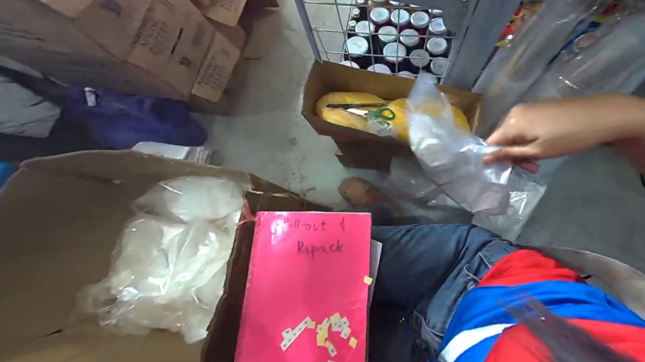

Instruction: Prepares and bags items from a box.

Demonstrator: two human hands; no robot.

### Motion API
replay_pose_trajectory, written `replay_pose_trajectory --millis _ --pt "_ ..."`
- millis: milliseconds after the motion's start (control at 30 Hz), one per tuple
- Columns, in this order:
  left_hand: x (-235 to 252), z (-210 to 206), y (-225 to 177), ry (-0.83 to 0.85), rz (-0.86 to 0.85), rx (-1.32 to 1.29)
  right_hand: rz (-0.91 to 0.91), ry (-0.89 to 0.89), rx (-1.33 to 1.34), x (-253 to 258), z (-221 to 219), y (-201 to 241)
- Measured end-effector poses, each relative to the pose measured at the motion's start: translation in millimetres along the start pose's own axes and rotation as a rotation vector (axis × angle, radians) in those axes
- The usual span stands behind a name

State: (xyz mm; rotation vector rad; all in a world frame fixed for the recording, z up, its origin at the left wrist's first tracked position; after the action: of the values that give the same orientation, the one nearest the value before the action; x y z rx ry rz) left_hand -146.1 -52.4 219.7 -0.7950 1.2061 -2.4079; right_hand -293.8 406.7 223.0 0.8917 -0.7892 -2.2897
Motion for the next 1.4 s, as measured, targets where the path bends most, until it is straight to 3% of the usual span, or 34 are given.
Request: replay_pose_trajectory --millis 100,233,333,467,567,733,833,900,1033,1133,1267,1400 --pt "0 -15 2 0.031 0.006 0.025 -0.25 0.19 0.081 3 -35 -48" --pt "0 -27 -1 0.043 0.057 0.075 -0.363 0.196 0.126 0 -63 -122" --pt "-2 -31 1 0.031 0.107 0.068 -0.601 0.234 0.123 -26 -91 -207" --pt "-5 -27 11 0.006 0.123 0.118 -1.087 0.049 0.397 -51 -169 -310" --pt "-10 -20 15 -0.039 0.149 0.173 -1.186 -0.152 0.407 -50 -198 -331" --pt "-28 -15 23 0.014 0.204 0.239 -1.254 -0.021 0.098 -39 -182 -314" --pt "-44 -19 28 0.097 0.23 0.27 -1.122 0.307 -0.233 -1 -150 -263" --pt "-54 -21 32 0.131 0.27 0.273 -0.95 0.399 -0.249 35 -126 -210" --pt "-64 -23 39 0.176 0.342 0.263 -0.299 0.256 -0.145 103 -84 -42" --pt "-69 -23 39 0.186 0.343 0.256 0.204 0.123 -0.102 127 -90 53" --pt "-73 -16 40 0.162 0.33 0.267 0.662 0.078 -0.174 146 -134 94" --pt "-74 -15 42 0.168 0.326 0.277 0.798 0.006 -0.335 154 -166 85"
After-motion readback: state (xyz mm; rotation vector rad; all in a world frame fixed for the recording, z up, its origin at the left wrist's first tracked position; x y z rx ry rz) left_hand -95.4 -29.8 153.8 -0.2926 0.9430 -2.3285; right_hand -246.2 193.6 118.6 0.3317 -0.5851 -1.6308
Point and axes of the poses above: each hand's wrist, its own x-axis towards the middle knuckle, its own z-axis out of the back of the hand, y = z × x, the point moved 4 cm from there along x, towards the middle knuckle, and after that the axes turned 4 degrees about z, right-handed, at the moved point
